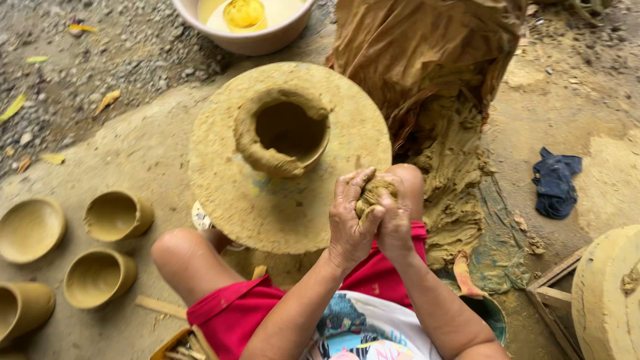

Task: The person forms a clay cylinder on a spinning wheel by hand, periodically dipping their hands into a bowl of water to keep the clay moist and malleable.

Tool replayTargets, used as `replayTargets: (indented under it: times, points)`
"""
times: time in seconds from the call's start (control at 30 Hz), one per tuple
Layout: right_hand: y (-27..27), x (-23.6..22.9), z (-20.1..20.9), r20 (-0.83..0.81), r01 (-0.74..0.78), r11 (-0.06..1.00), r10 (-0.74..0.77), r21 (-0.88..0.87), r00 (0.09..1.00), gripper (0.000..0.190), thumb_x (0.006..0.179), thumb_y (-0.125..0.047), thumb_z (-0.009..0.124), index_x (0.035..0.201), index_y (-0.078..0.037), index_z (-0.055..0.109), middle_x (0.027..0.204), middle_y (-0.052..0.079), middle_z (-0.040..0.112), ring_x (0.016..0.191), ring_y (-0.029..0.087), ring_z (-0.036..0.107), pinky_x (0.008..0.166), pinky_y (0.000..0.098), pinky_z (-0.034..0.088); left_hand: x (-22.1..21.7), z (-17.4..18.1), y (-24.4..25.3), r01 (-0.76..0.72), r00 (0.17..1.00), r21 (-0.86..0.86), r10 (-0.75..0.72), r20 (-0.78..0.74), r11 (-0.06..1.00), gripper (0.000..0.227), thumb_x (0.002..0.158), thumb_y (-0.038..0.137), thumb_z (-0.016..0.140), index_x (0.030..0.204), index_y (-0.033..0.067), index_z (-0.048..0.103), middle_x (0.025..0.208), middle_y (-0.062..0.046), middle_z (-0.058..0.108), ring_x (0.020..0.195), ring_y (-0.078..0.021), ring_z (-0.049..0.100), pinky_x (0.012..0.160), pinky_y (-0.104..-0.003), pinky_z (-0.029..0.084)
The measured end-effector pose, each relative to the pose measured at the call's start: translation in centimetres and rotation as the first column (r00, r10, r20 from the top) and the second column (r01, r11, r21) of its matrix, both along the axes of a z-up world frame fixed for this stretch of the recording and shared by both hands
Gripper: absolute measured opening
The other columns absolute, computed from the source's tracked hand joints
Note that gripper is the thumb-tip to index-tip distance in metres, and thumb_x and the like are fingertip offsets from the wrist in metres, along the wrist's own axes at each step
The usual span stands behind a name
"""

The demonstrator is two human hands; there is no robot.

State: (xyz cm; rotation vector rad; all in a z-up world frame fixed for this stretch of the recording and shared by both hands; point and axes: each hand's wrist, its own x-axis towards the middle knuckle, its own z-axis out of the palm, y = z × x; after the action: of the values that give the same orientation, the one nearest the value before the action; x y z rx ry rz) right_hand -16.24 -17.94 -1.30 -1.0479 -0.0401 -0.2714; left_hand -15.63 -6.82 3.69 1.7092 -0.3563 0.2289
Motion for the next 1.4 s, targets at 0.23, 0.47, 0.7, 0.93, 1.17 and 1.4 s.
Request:
replayTargets:
  times: [0.23,0.47,0.7,0.93,1.17,1.4]
  points:
    - [2.2,-4.7,-0.8,-0.053,-0.159,0.908,0.150,-0.387,0.987,0.069,0.108,-0.050,0.047,0.154,-0.001,0.032,0.159,0.017,0.036,0.149,0.030,0.030,0.121,0.0437,0.024,0.8,-2.4,4.6,-0.096,0.989,-0.387,0.044,-0.141,0.917,0.053,0.102,0.039,0.066,0.140,0.0040,0.057,0.101,-0.006,0.068,0.092,-0.0144,0.063,0.083,-0.028,0.054]
    - [-0.8,-3.7,3.5,-0.042,-0.533,0.809,0.559,0.248,0.828,0.087,0.078,-0.029,0.083,0.149,-0.009,0.039,0.142,0.011,0.053,0.136,0.030,0.051,0.120,0.0539,0.040,0.3,-3.4,8.9,0.073,0.960,-0.738,-0.249,-0.131,0.671,0.056,0.102,0.039,0.068,0.140,0.0023,0.050,0.086,-0.003,0.064,0.070,-0.0098,0.061,0.065,-0.025,0.055]
    - [1.4,-3.8,1.7,-0.231,-0.618,0.740,0.574,-0.264,0.786,0.082,0.058,0.011,0.084,0.133,-0.005,0.057,0.118,0.003,0.065,0.107,0.014,0.064,0.101,0.0282,0.055,-1.2,-0.4,8.7,0.358,0.933,-0.288,-0.351,0.078,0.888,0.097,0.089,0.078,0.048,0.158,0.0100,0.040,0.147,-0.011,0.054,0.119,-0.0164,0.057,0.109,-0.040,0.049]
    - [4.8,-4.0,0.9,0.005,-0.048,0.434,0.121,-0.900,0.993,0.059,0.070,0.006,0.075,0.126,-0.001,0.059,0.113,0.012,0.066,0.107,0.025,0.069,0.093,0.0345,0.058,-3.0,1.2,8.4,0.122,0.993,-0.227,-0.120,0.020,0.966,0.119,0.072,0.054,0.088,0.161,0.0112,0.022,0.132,-0.012,0.066,0.096,-0.0133,0.071,0.084,-0.028,0.061]
    - [3.3,-4.6,4.1,-0.302,-0.604,0.715,0.524,-0.352,0.796,0.101,0.054,-0.001,0.093,0.142,0.000,0.041,0.132,0.015,0.052,0.122,0.030,0.057,0.097,0.0459,0.051,-1.8,-1.8,8.9,0.018,0.993,-0.476,-0.070,-0.092,0.879,0.080,0.085,0.017,0.089,0.151,0.0030,0.046,0.085,-0.001,0.063,0.075,-0.0067,0.058,0.069,-0.021,0.049]
    - [2.4,-4.1,0.2,-0.236,-0.696,0.697,0.716,0.172,0.657,0.095,0.064,0.005,0.087,0.147,0.001,0.040,0.136,0.018,0.059,0.124,0.027,0.064,0.108,0.0380,0.057,-0.7,1.4,9.0,0.327,0.942,-0.299,-0.334,0.028,0.896,0.107,0.093,0.088,0.031,0.163,0.0076,0.016,0.146,-0.018,0.037,0.133,-0.0235,0.048,0.113,-0.038,0.035]
